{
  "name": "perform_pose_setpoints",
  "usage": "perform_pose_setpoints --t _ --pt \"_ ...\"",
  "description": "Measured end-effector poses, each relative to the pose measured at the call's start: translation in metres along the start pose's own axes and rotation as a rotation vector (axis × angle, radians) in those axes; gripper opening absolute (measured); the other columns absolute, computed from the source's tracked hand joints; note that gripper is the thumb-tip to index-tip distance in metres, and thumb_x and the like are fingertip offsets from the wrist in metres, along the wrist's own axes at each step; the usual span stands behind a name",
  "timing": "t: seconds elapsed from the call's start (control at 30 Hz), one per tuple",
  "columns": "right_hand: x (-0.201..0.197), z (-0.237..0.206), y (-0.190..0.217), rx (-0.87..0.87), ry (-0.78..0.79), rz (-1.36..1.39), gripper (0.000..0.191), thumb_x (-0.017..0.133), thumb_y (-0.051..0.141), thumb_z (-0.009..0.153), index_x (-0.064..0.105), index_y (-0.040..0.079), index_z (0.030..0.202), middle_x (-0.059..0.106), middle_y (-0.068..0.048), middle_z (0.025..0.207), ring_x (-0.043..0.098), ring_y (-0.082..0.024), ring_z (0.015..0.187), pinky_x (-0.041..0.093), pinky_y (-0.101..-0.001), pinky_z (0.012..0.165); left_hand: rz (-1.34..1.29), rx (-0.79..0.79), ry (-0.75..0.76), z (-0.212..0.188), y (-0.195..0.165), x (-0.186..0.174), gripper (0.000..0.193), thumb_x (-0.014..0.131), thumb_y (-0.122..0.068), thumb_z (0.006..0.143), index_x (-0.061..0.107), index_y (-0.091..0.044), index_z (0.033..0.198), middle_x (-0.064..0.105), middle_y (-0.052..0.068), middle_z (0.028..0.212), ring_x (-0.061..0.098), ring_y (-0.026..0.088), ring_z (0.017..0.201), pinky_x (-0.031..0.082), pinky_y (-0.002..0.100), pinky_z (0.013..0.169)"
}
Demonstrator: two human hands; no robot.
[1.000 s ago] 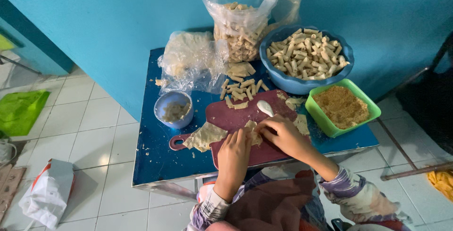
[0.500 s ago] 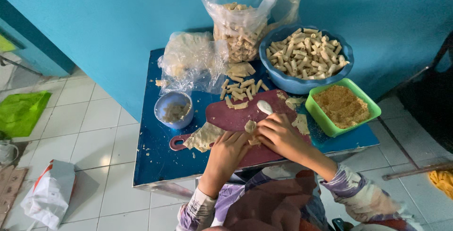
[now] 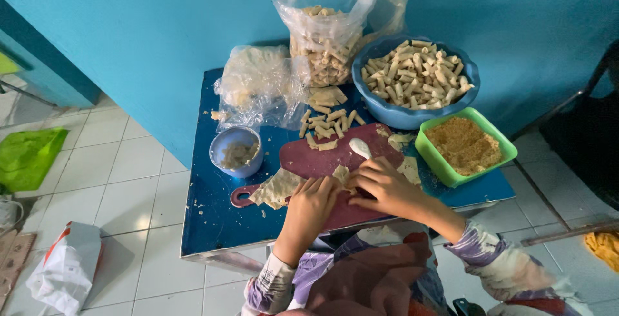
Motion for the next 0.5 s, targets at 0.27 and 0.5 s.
perform_pose_setpoints --t 0.27,0.5 --pt "0.019 0.007 -0.019 0.208 0.007 0.159 0.011 0.075 0.012 0.088 0.071 0.006 0.096 0.070 -0.007 0.094 0.063 -0.028 0.102 0.049 -0.0438 0.096 -0.124 -0.103 -0.022 0.003 -0.001 -0.002 0.017 0.071 -0.021 0.092 0.065 -0.009 0.104 0.070 0.007 0.084 0.067 0.030 0.082 0.051 0.042 0.077" --pt "0.016 0.009 -0.014 0.301 0.027 0.169 0.014 0.074 0.006 0.085 0.066 0.003 0.096 0.064 -0.012 0.095 0.059 -0.034 0.103 0.048 -0.0454 0.091 -0.136 -0.229 -0.043 0.009 0.004 0.012 0.011 0.068 -0.017 0.092 0.064 -0.010 0.100 0.071 0.006 0.088 0.069 0.028 0.085 0.052 0.043 0.075"
Point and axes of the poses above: each hand's wrist, its own z-axis towards the middle knuckle, its own x-axis out of the palm, y = z × x, the point moved 2 cm from there along z, towards the middle knuckle
